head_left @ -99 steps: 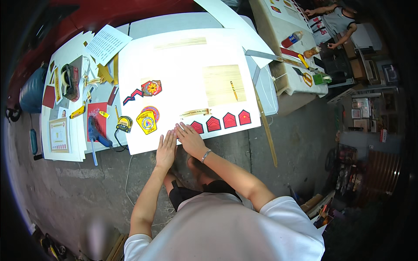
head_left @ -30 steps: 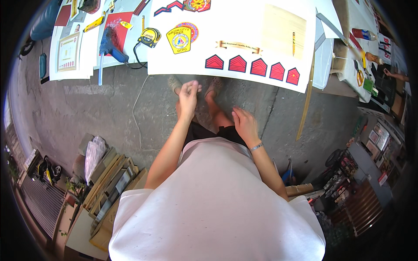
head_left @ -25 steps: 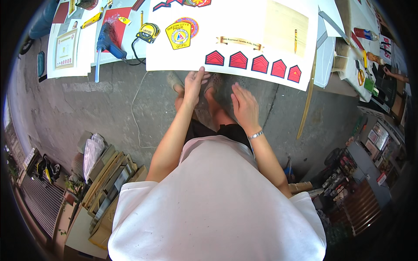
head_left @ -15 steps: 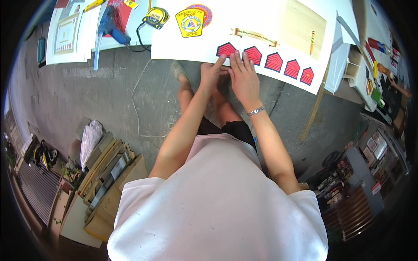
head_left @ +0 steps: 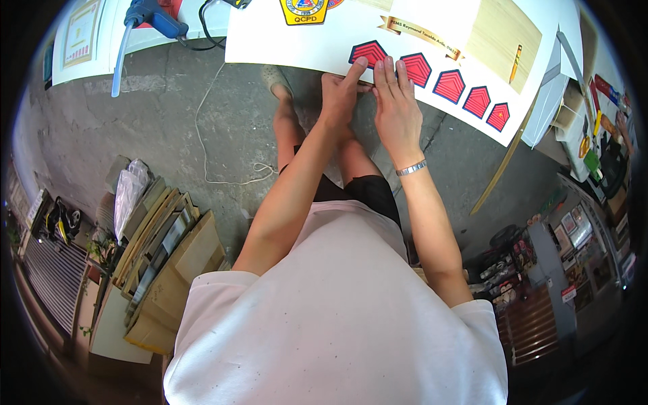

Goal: The person uses a hot glue gun to attach small red and blue paper badge shapes onto a white board. They pick up each badge, apply glue, and press it into place one at a time, repeating the process for several badges.

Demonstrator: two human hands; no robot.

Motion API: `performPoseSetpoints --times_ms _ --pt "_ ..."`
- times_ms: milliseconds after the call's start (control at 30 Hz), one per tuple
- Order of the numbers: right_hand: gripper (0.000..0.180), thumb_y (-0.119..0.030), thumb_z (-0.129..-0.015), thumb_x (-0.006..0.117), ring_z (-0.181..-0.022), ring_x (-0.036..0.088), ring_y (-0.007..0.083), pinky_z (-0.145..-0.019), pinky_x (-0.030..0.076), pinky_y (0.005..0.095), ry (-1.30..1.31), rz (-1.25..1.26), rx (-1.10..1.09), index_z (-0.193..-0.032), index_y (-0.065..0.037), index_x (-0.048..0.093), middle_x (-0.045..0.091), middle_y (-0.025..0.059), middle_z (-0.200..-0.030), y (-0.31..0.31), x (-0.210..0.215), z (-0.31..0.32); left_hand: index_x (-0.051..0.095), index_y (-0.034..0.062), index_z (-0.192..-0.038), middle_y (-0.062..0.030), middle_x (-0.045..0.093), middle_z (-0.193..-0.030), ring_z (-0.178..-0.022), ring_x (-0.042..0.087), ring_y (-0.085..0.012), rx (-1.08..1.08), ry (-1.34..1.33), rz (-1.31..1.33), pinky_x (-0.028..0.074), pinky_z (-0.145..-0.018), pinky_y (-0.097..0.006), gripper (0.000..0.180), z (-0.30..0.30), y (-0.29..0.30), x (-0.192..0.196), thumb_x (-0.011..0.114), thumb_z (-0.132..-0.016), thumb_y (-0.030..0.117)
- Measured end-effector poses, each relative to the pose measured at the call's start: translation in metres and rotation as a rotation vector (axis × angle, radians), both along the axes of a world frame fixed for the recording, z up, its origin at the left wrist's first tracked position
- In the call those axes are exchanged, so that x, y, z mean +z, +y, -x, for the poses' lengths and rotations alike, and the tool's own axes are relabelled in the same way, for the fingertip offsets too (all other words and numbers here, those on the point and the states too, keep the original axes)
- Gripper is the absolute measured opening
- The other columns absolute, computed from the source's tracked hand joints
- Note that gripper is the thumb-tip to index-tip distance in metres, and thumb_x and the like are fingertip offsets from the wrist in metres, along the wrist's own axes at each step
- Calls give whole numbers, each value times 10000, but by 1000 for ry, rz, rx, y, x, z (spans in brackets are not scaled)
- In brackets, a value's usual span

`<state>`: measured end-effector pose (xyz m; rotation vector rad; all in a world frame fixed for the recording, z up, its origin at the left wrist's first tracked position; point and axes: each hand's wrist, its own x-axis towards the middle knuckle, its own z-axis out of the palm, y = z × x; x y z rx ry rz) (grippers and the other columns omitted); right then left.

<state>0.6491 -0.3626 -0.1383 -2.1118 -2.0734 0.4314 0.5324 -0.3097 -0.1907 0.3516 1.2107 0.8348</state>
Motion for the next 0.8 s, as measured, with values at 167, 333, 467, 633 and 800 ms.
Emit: performPoseSetpoints --times_ms 167,333,467,633,800 --pt "531 -192 -1015 573 -1470 423 327 -1144 425 476 23 -32 2 -1529 -106 474 477 98 -1577 0 -3 -2 685 -23 -1079 -74 711 -945 -760 687 -141 30 -34 5 591 -608 -263 369 -2 1 3 790 -924 296" --pt "582 -227 -967 618 -1453 444 324 -1157 404 482 56 -17 -43 -1497 -31 478 482 142 -1560 -3 14 5 661 -45 -1136 -118 715 -959 -757 703 -209 107 -40 187 581 -604 -285 491 0 7 21 789 -919 377" --pt "561 -268 -987 607 -1451 452 300 -1165 396 462 142 -139 -41 -1486 -38 494 503 135 -1548 20 11 19 650 -36 -1223 -107 700 -1128 -985 679 -205 75 45 82 579 -740 -330 400 7 17 26 744 -967 257" --pt "524 -252 -1008 575 -1449 461 267 -1180 380 444 75 -155 -50 -1488 -54 502 522 120 -1536 39 -8 24 695 -29 -1076 -62 698 -906 -624 591 -80 261 95 -20 424 -471 -232 233 -3 16 19 772 -938 143" --pt "500 -226 -1012 568 -1449 462 255 -1189 374 434 86 -109 -43 -1477 -51 514 523 116 -1535 21 -2 21 704 -14 -1005 -33 673 -845 -612 558 -68 286 122 -29 386 -459 -241 205 -7 14 16 792 -924 152"
